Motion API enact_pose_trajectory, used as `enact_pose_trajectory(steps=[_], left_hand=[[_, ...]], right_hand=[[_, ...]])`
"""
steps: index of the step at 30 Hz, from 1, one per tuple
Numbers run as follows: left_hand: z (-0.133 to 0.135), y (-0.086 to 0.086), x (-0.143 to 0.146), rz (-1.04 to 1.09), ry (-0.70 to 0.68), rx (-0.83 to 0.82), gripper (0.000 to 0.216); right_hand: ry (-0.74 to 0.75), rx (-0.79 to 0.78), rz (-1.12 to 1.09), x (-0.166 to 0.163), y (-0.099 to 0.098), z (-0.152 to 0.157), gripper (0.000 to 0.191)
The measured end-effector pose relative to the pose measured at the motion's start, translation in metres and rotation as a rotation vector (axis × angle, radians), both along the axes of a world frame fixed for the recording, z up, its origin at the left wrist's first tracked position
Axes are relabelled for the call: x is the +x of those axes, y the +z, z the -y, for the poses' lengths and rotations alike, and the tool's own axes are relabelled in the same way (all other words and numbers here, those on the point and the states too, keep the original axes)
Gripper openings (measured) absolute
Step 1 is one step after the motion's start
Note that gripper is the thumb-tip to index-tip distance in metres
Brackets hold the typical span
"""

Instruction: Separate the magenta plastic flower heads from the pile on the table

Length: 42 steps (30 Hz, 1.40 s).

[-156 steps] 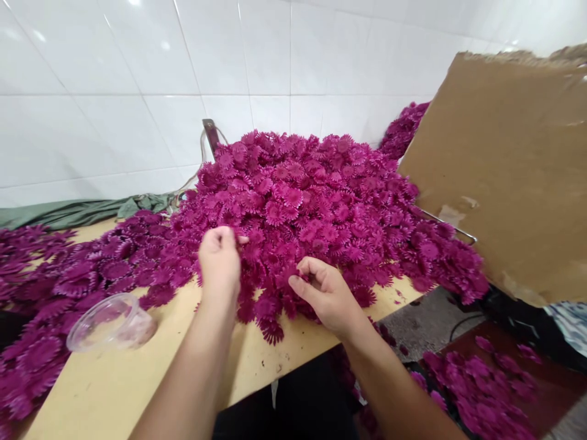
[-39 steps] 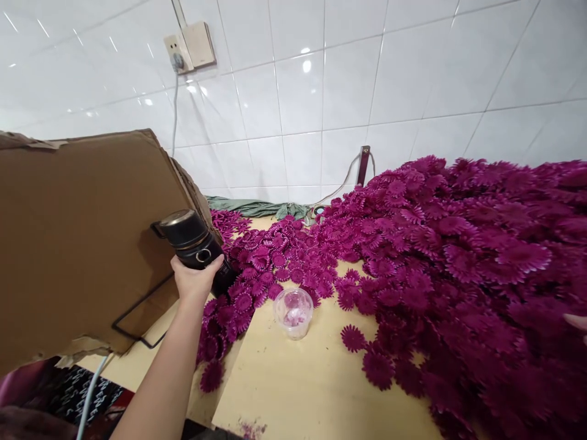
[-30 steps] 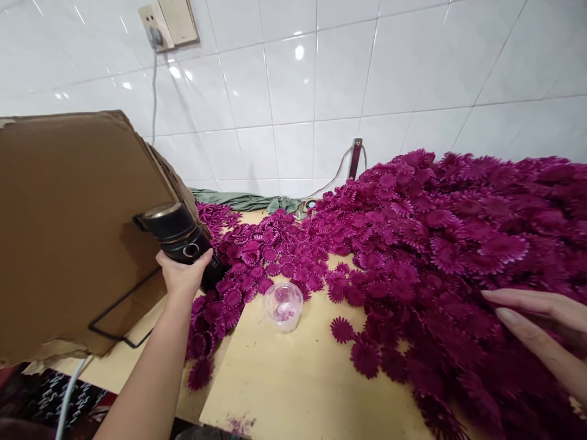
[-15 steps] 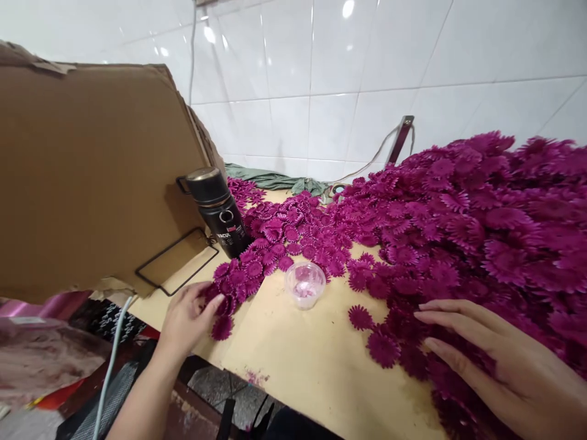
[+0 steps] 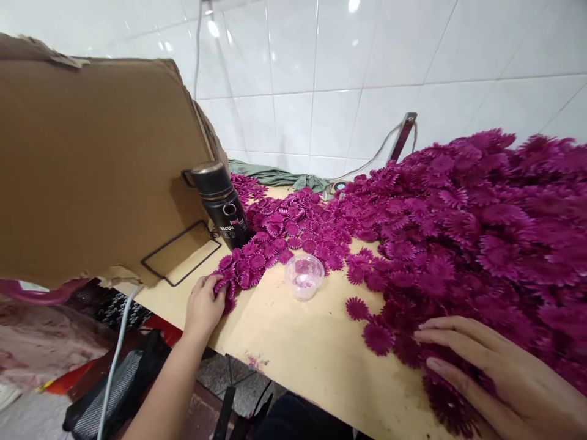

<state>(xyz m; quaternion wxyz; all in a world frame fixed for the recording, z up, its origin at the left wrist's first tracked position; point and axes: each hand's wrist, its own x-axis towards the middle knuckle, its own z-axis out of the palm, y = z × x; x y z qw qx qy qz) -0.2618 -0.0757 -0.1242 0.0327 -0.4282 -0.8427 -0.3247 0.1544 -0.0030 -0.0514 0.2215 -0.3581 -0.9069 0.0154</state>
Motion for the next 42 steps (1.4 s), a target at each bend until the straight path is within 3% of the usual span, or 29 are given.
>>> enact_pose_trajectory(steps=[3,8,17,22,25,28,31,35,42], left_hand=[[-0.002,0.003,-0.001,0.093,0.028,0.049,0.028],[-0.008,0.011,-0.006,0.357,0.05,0.264,0.025],[-0.033,0.044,0.01,0.424,-0.022,0.429,0.028],[-0.059,0.063,0.031,0.273,-0.209,0.371,0.025],[-0.08,0.079,0.046,0.09,-0.282,0.28,0.025],[-0.1,0.093,0.062,-0.017,-0.34,0.104,0.027],[-0.114,0.101,0.073,-0.064,-0.347,-0.071,0.027],[-0.122,0.103,0.075,-0.089,-0.354,-0.104,0.026],[-0.128,0.097,0.057,-0.034,-0.412,-0.066,0.029]], right_hand=[[0.014,0.014,-0.013,0.0,0.003,0.002,0.026],[0.016,0.022,-0.037,-0.009,0.013,0.005,0.024],[0.108,-0.008,-0.11,-0.031,0.031,0.007,0.023],[0.145,-0.19,-0.114,-0.05,0.054,0.004,0.021],[0.144,-0.344,-0.151,-0.085,0.071,-0.014,0.018],[0.04,-0.412,-0.189,-0.132,0.079,-0.041,0.016],[-0.03,-0.389,-0.108,-0.178,0.078,-0.065,0.021],[-0.118,-0.404,0.02,-0.219,0.069,-0.084,0.034],[-0.234,-0.46,-0.081,-0.222,0.054,-0.11,0.017]])
